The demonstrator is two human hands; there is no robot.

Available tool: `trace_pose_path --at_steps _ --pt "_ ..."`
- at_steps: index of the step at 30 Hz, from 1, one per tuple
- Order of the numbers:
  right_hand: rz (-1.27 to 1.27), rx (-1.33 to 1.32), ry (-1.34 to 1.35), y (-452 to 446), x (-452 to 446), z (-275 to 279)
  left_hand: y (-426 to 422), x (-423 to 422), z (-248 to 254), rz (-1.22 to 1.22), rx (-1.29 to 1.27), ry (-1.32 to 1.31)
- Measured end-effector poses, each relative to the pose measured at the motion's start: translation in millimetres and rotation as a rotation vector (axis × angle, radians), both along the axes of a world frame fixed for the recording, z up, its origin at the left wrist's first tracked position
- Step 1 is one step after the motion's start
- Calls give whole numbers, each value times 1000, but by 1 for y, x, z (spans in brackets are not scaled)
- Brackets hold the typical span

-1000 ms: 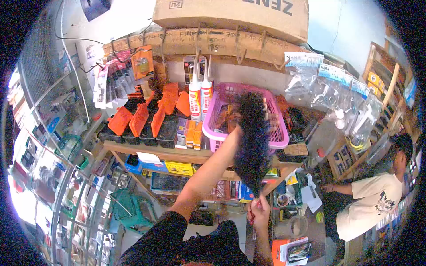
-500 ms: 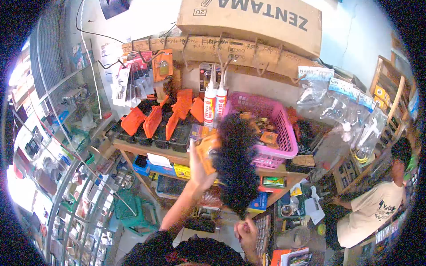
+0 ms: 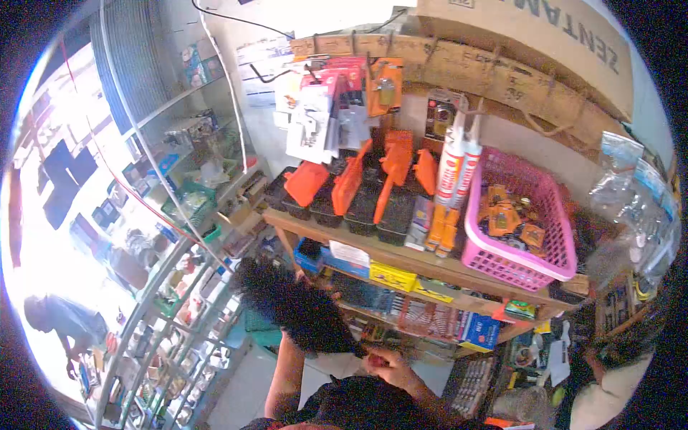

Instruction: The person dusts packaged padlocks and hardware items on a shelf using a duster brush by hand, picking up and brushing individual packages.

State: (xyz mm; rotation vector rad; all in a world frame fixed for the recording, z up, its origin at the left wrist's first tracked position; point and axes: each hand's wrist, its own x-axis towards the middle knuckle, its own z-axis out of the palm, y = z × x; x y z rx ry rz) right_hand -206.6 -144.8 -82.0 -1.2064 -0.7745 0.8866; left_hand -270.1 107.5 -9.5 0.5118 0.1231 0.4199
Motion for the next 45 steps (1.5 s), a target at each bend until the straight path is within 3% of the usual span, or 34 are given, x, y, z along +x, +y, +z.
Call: trace_pose_path --at_steps 3,4,6,8,9,12,16,18,19,21,23,24,26,28,29,30,33,35,37,39,41,42,44,45 --pt "-4 72 72 35 -6 11 14 -20 52 330 -119 110" --pt "15 64 162 42 -8 4 32 -19 31 397 -138 111" --pt "56 51 211 54 -11 -6 47 -18 32 234 12 -44" --pt "6 59 -75 61 -10 -15 53 -16 16 91 108 -116" --pt "-20 59 -220 64 -10 -14 57 -9 23 139 57 -67" --pt "-150 51 188 68 -25 8 61 6 48 214 -54 135" --pt "-140 -46 24 61 -24 -3 71 20 25 -232 -22 -225" --pt "-285 91 0 65 -30 -6 65 29 57 -16 -26 -4" --pt "-288 103 118 65 -35 -1 65 32 65 93 -26 108" --pt "-290 130 341 66 -40 21 73 35 54 55 -32 49" --pt "-275 38 177 64 -35 26 78 40 63 -61 12 -58" --pt "-303 34 49 66 -34 32 76 37 67 -355 149 -349" --pt "-394 -41 -241 64 -33 25 71 44 85 -148 -15 -124" --pt "-448 102 -8 63 -38 24 70 50 83 16 -50 53" --pt "-480 177 106 63 -40 22 70 49 82 -75 -84 38" --pt "-437 23 96 52 -37 17 65 48 90 -104 -90 39" --pt "-475 -74 -54 31 -38 10 53 56 91 -98 -53 45" --pt "-544 -41 95 33 -44 21 58 62 64 -61 -63 129" --pt "-518 -11 231 33 -49 22 56 63 67 -203 -160 5" --pt "-378 -40 72 32 -45 16 59 64 52 -438 1 -345" --pt "-324 -100 -72 38 -43 22 64 62 45 -310 -93 -222" --pt "-376 -159 -16 45 -44 31 68 62 44 -246 -137 -156" --pt "-334 38 257 51 -44 31 68 55 61 -86 -104 51" --pt "-310 137 389 52 -42 31 80 61 24 -199 -117 -113"
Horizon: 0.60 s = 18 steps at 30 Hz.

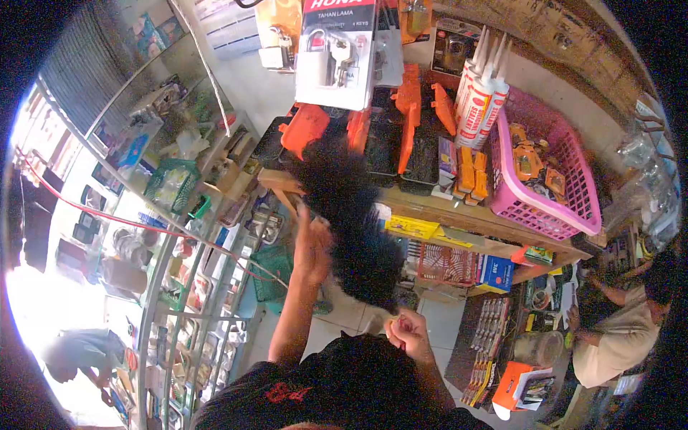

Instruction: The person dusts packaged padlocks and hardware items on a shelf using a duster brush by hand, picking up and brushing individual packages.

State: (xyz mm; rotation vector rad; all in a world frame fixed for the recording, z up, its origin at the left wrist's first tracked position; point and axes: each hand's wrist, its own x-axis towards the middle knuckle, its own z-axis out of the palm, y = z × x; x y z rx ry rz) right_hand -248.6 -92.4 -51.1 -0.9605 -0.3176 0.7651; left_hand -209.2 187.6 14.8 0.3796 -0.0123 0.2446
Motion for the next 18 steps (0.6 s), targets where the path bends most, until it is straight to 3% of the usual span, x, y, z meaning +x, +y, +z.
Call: trace_pose_path --at_steps 1,2,5,8,10,11,13,16,18 --pt "22 -1 -18 -1 3 1 4 2 0 -114 -18 -160" --pt "34 -16 -43 -1 5 2 -7 -12 -2 173 182 349" --pt "53 -30 -84 0 6 6 -13 -27 9 245 1 397" --pt "62 -21 -101 2 4 5 -3 -25 0 297 15 480" --pt "105 -79 -162 -1 6 -3 1 -27 -13 246 31 182" --pt "69 -96 -242 1 7 -5 9 -28 -49 310 200 164" --pt "-9 -130 -402 7 4 -7 0 -27 -26 380 205 182" --pt "-61 -184 -267 6 -4 -8 -12 -25 16 382 86 168" --pt "-41 -167 -481 6 -10 -21 -19 -21 22 371 60 126"
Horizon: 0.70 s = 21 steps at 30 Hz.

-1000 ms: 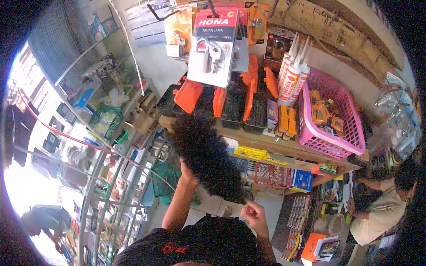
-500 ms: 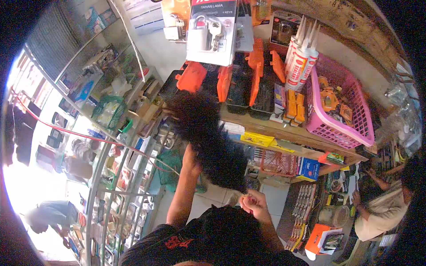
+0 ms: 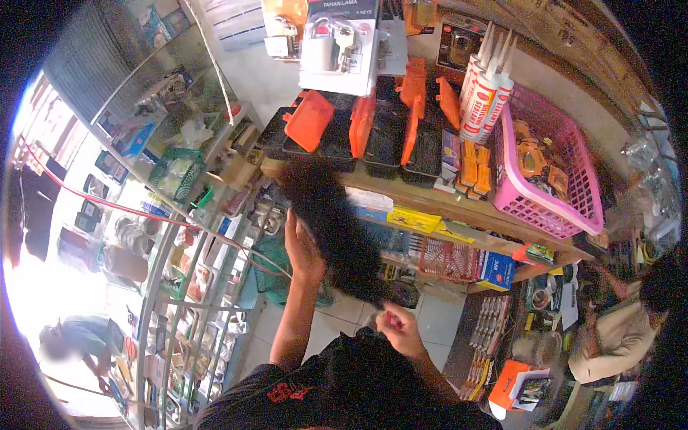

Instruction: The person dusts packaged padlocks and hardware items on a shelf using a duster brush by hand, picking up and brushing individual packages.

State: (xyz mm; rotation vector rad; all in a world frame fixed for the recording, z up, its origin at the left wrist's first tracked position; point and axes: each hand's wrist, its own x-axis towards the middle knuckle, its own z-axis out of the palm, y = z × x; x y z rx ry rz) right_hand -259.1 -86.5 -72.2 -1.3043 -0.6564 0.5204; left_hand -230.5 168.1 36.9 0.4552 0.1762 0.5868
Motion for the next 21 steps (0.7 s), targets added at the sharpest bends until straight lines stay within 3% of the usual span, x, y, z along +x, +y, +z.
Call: trace_pose_path --at_steps 1,4,5,7,9,11,14,15,16,18,20,21 --pt "20 2 -110 -1 -2 -5 6 3 -14 -235 -32 -323" --pt "-77 -116 2 -8 -10 -10 -1 4 -20 -217 -14 -334" --pt "-157 -5 226 -9 -17 -15 -4 5 -19 -165 -88 -245" --pt "-80 -100 224 -19 -23 -24 -10 4 -14 -53 -233 -72" --pt "-12 -206 179 -22 -19 -8 -15 3 -14 -126 -33 -139" --pt "-121 -106 224 -26 -21 -18 -15 0 -10 -237 81 -323" --pt "-102 -57 256 -31 -26 -14 -30 -5 5 -118 -181 -115" --pt "-65 -54 256 -32 -25 -11 -34 -8 7 -90 -154 -52" --pt "-92 -81 210 -34 -23 -11 -32 -9 -2 -208 94 -313" --pt "-150 -132 123 -38 -21 -12 -34 -10 -3 -185 4 -303" --pt "-129 -35 244 -39 -24 -7 -39 -10 -3 -64 -198 -109" --pt "-72 -47 237 -40 -24 -1 -42 -13 -5 -117 -128 -167"
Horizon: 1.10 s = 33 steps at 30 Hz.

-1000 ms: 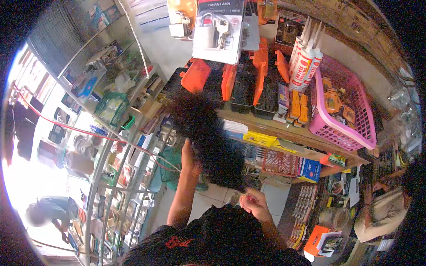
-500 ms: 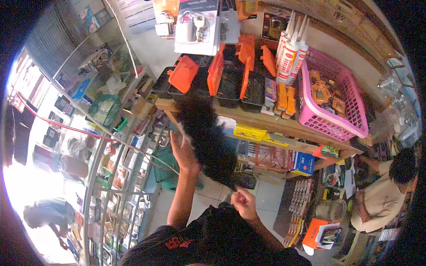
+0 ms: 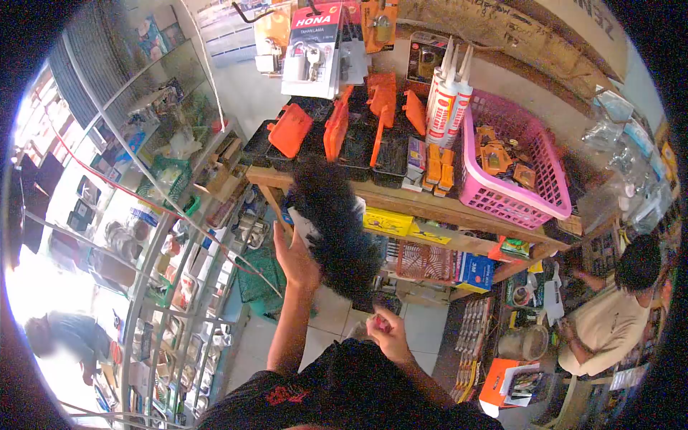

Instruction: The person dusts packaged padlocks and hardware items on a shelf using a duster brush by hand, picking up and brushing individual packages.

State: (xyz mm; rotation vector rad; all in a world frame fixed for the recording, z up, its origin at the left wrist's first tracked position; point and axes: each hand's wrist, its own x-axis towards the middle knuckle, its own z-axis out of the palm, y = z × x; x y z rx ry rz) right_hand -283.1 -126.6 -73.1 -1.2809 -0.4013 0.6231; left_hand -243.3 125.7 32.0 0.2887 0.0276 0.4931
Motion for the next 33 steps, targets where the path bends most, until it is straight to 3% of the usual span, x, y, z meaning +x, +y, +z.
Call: trace_pose_path --at_steps 4,7,8,11,12,15,19,22,25,29,30,31,33 --pt "-26 -93 -129 -8 2 5 -14 -13 2 -168 195 -207" --pt "-92 31 -41 -9 0 5 -43 -20 29 88 107 300" --pt "-74 21 -59 -11 3 8 -43 -13 2 27 21 250" --pt "-43 -9 -42 -15 14 21 -69 -13 -7 41 15 128" --pt "-49 -13 4 -16 15 23 -69 -17 -6 -25 -78 167" --pt "-56 11 -8 -20 7 21 -63 -16 8 102 -101 296" --pt "-15 35 2 -40 -12 -10 -45 -10 4 269 208 244" --pt "-49 61 74 -36 -14 -3 -57 -13 -6 329 320 436" --pt "-122 72 96 -21 -2 23 -78 -23 -17 -157 -101 152" --pt "97 65 310 -34 -7 15 -59 -7 -39 58 76 319" --pt "176 158 257 -41 -5 -2 -62 -12 4 -160 14 -169" --pt "134 52 225 -42 -5 13 -64 -15 -1 -151 130 -156" --pt "132 108 158 -52 7 -12 -49 -8 0 -117 138 -143"
